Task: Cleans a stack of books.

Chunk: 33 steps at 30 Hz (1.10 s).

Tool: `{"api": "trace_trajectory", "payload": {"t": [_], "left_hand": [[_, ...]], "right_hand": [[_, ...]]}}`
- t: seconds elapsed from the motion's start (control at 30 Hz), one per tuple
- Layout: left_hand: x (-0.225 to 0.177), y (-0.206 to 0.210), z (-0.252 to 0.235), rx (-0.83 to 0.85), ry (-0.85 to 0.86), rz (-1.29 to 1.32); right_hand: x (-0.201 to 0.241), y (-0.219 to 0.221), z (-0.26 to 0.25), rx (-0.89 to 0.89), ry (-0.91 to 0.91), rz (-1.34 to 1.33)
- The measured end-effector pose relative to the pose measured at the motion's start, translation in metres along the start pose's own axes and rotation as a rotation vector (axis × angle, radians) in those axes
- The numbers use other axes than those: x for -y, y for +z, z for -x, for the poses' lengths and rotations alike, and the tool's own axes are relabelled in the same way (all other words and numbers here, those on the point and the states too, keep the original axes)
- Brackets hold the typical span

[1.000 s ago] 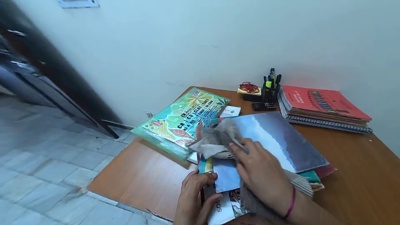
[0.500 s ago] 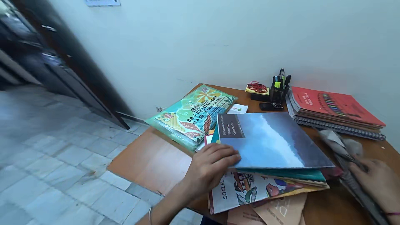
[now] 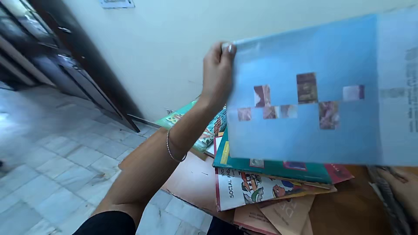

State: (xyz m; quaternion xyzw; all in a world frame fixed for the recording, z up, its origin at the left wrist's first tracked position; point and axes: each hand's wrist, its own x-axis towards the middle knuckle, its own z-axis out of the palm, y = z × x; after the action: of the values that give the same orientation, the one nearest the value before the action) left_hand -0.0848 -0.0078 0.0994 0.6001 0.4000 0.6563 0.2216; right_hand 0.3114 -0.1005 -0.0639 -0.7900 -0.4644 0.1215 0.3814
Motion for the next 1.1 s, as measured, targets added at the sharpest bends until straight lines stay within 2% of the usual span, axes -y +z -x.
{"api": "trace_trajectory", "payload": {"t": [0.1, 0.17, 0.27, 0.37, 0.47, 0.53, 0.6, 0.67, 0.73, 0.8, 0.93, 1.03, 1.1], "left_hand": [[0.039, 0.004, 0.032, 0.052, -0.408, 0.047], [0.065, 0.005, 0.055, 0.074, -0.576, 0.001], [0.099, 0.001, 0.074, 0.101, -0.732, -0.064], [0.109, -0.015, 0.067, 0.260, -0.735, -0.160], [0.115, -0.034, 0.052, 0.488, -0.716, -0.381], [0.119, -0.043, 0.052, 0.550, -0.742, -0.387], [0.127, -0.048, 0.057, 0.528, -0.763, -0.264], [0.136, -0.052, 0.062, 0.487, -0.771, -0.134], [0.141, -0.055, 0.067, 0.465, -0.774, -0.040], [0.143, -0.057, 0.070, 0.469, -0.738, 0.023], [0.143, -0.061, 0.080, 0.453, -0.693, 0.097], [0.135, -0.058, 0.084, 0.348, -0.745, 0.109], [0.137, -0.064, 0.085, 0.354, -0.737, 0.180]], "right_hand": [[0.003, -0.008, 0.002, -0.033, 0.054, -0.089], [0.000, -0.008, 0.003, -0.080, 0.013, -0.155], [0.005, -0.011, -0.003, -0.098, -0.076, -0.157], [0.018, -0.014, -0.013, -0.017, -0.212, -0.138], [0.060, -0.003, -0.010, 0.022, -0.326, -0.129], [0.090, 0.012, -0.013, 0.093, -0.448, -0.076], [0.119, 0.037, -0.019, 0.196, -0.498, 0.050], [0.145, 0.070, -0.021, 0.316, -0.440, 0.254], [0.165, 0.104, -0.012, 0.337, -0.432, 0.406], [0.190, 0.120, 0.005, 0.359, -0.478, 0.434], [0.239, 0.139, 0.064, 0.560, -0.620, 0.380], [0.258, 0.149, 0.107, 0.648, -0.749, 0.349], [0.261, 0.150, 0.111, 0.682, -0.767, 0.375]]}}
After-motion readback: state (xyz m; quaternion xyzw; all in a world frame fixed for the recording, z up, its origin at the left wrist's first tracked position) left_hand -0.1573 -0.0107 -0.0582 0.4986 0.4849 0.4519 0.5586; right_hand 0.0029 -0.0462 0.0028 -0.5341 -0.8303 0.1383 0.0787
